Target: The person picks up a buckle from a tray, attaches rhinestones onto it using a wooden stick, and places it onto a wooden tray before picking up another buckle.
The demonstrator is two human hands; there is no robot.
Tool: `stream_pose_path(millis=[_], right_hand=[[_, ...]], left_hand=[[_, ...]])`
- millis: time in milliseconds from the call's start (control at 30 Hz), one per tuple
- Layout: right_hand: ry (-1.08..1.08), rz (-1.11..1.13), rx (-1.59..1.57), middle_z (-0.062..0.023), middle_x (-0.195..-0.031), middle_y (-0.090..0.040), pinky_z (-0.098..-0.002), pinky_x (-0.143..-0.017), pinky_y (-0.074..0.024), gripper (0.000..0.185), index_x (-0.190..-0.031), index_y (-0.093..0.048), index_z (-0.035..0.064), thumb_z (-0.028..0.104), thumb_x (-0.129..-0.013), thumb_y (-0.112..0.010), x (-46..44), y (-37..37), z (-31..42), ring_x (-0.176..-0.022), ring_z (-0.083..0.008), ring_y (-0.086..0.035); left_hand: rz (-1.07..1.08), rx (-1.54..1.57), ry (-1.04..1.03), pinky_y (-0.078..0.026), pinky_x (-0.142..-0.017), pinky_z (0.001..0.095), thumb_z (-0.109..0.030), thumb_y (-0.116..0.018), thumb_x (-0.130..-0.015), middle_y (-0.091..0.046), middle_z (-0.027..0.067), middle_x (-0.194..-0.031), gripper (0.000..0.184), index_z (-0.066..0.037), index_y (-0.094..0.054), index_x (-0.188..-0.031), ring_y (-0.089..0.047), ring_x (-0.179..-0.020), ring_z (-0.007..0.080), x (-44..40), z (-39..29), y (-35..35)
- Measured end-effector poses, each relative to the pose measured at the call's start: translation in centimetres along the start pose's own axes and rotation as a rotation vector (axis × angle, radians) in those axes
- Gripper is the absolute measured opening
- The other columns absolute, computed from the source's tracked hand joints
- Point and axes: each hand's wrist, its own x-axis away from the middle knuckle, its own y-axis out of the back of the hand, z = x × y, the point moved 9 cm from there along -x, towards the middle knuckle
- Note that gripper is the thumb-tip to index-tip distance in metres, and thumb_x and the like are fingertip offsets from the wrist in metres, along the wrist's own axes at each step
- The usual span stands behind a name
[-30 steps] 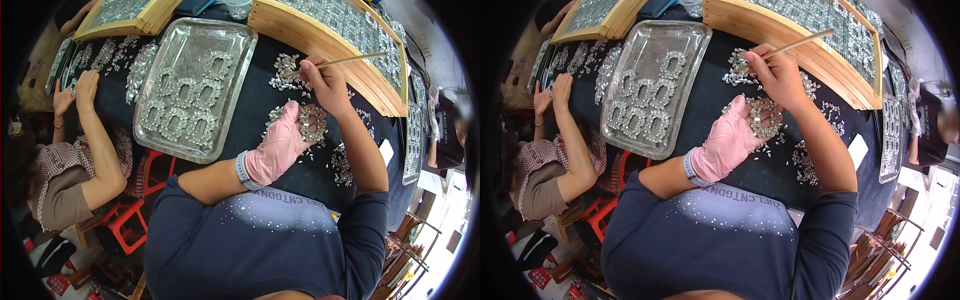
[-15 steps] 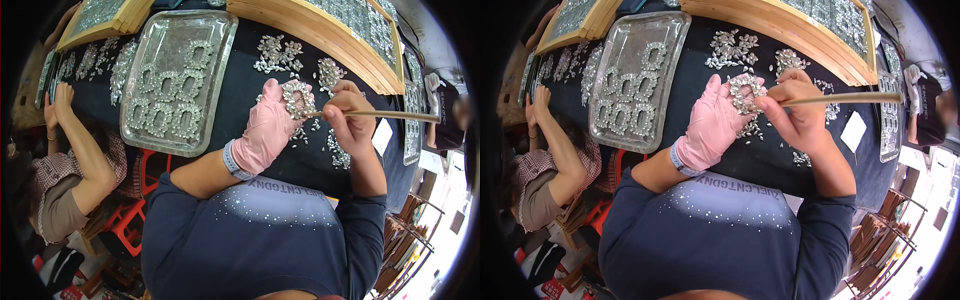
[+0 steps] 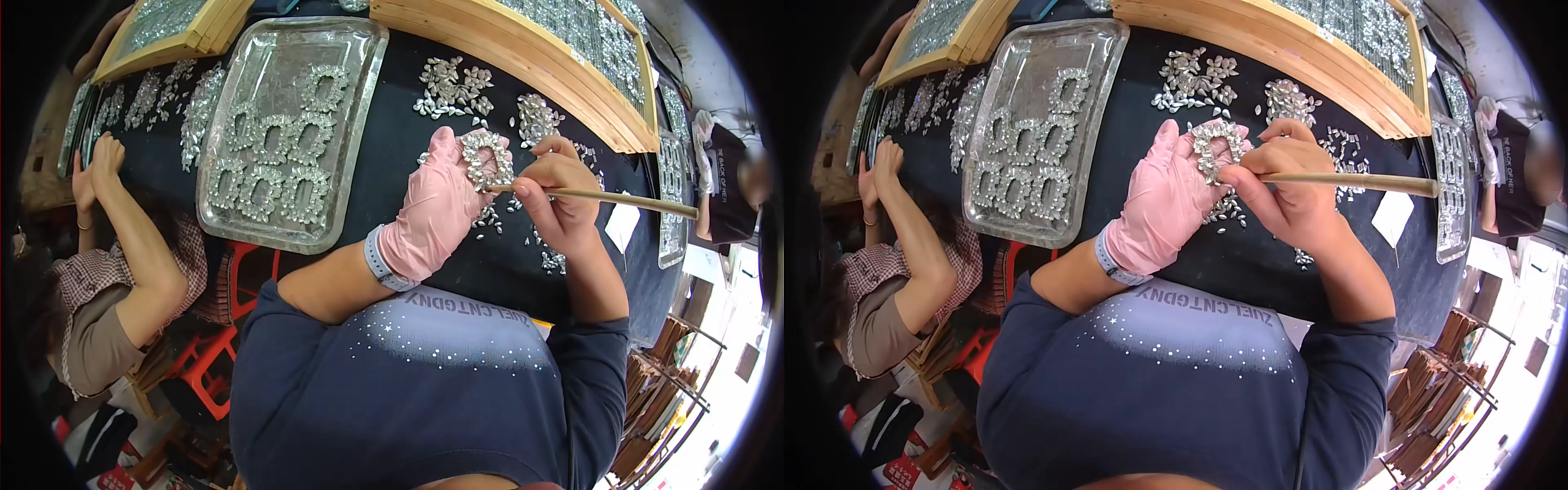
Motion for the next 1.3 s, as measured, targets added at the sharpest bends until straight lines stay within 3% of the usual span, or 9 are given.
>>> stream_pose_path(millis=[233, 367, 467, 633, 767, 900, 1000, 1167, 1300], right_hand=[[0.004, 0.002, 0.010, -0.0024, -0.059, -0.054, -0.0337, -0.059, -0.0422, 0.018, -0.069, -0.053, 0.0061, 0.008, -0.073, -0.071, 0.2, -0.1, -0.1, -0.047, -0.0192, -0.049], [-0.117, 0.019, -0.037, -0.0036, -0.062, -0.055, -0.0353, -0.075, -0.0423, 0.012, -0.075, -0.055, 0.0018, 0.008, -0.085, -0.058, 1.0, 0.0, -1.3, -0.052, -0.0131, -0.047], [-0.617, -0.436, -0.486, -0.0050, -0.063, -0.053, -0.0331, -0.079, -0.0430, 0.019, -0.078, -0.054, 0.0017, 0.014, -0.092, -0.049, 3.8, 2.7, -5.6, -0.053, -0.0115, -0.046], [-0.565, -0.593, -0.682, -0.0061, -0.064, -0.051, -0.0331, -0.080, -0.0447, 0.027, -0.080, -0.053, 0.0020, 0.021, -0.096, -0.041, 5.1, 6.4, -7.1, -0.054, -0.0114, -0.046], [-0.574, -0.717, -0.621, -0.0064, -0.062, -0.053, -0.0248, -0.060, -0.0440, 0.028, -0.079, -0.053, 0.0024, 0.024, -0.095, -0.044, 7.4, 8.9, -7.4, -0.049, -0.0116, -0.046], [-0.587, -0.712, -0.652, -0.0052, -0.065, -0.051, -0.0340, -0.082, -0.0452, 0.031, -0.081, -0.054, 0.0019, 0.026, -0.096, -0.040, 9.7, 10.2, -7.3, -0.054, -0.0116, -0.045], [-0.676, -0.786, -0.586, -0.0048, -0.066, -0.051, -0.0333, -0.079, -0.0450, 0.031, -0.080, -0.053, 0.0027, 0.025, -0.096, -0.041, 11.5, 11.4, -7.4, -0.054, -0.0114, -0.046], [-0.633, -0.832, -0.576, -0.0045, -0.065, -0.051, -0.0323, -0.077, -0.0445, 0.030, -0.078, -0.051, 0.0036, 0.025, -0.096, -0.041, 13.4, 13.5, -6.6, -0.053, -0.0111, -0.046], [-0.585, -0.869, -0.593, -0.0071, -0.064, -0.052, -0.0261, -0.056, -0.0414, 0.027, -0.079, -0.050, 0.0040, 0.025, -0.095, -0.045, 14.9, 15.2, -5.8, -0.051, -0.0116, -0.047]], left_hand=[[0.020, 0.012, 0.013, -0.050, -0.084, 0.0355, -0.043, -0.025, -0.096, -0.050, 0.0176, -0.121, 0.052, 0.001, -0.039, -0.122, -0.054, -0.107, 0.0249, -0.1, 0.1, 0.0], [-0.025, -0.007, 0.001, -0.047, -0.088, 0.0391, -0.042, -0.025, -0.096, -0.049, 0.0187, -0.121, 0.052, 0.001, -0.039, -0.122, -0.052, -0.109, 0.0274, -0.1, 0.1, -0.1], [0.017, 0.002, 0.014, -0.043, -0.093, 0.0419, -0.042, -0.024, -0.096, -0.046, 0.0209, -0.125, 0.053, 0.002, -0.036, -0.124, -0.049, -0.113, 0.0313, -0.1, 0.1, -0.5], [0.027, -0.025, 0.054, -0.041, -0.095, 0.0438, -0.042, -0.024, -0.096, -0.042, 0.0229, -0.129, 0.055, 0.003, -0.033, -0.127, -0.047, -0.116, 0.0339, 0.0, 0.4, -1.0], [0.057, -0.028, 0.073, -0.038, -0.098, 0.0451, -0.042, -0.024, -0.096, -0.040, 0.0239, -0.131, 0.057, 0.003, -0.029, -0.130, -0.045, -0.118, 0.0343, -0.2, 0.5, -1.2], [0.077, -0.043, 0.098, -0.037, -0.099, 0.0465, -0.041, -0.024, -0.097, -0.039, 0.0241, -0.131, 0.057, 0.005, -0.029, -0.129, -0.044, -0.118, 0.0341, -0.3, 0.8, -1.9], [0.036, -0.046, 0.145, -0.046, -0.087, 0.0425, -0.045, -0.027, -0.095, -0.054, 0.0180, -0.117, 0.054, 0.001, -0.044, -0.118, -0.055, -0.104, 0.0277, 0.0, 1.3, -2.9], [0.131, -0.119, 0.142, -0.038, -0.098, 0.0464, -0.039, -0.026, -0.097, -0.045, 0.0231, -0.125, 0.055, 0.007, -0.038, -0.124, -0.046, -0.116, 0.0331, 0.3, 1.4, -4.9], [0.144, -0.160, 0.183, -0.038, -0.097, 0.0457, -0.037, -0.026, -0.097, -0.050, 0.0218, -0.121, 0.053, 0.007, -0.041, -0.122, -0.048, -0.114, 0.0316, 0.3, 1.5, -7.6]])
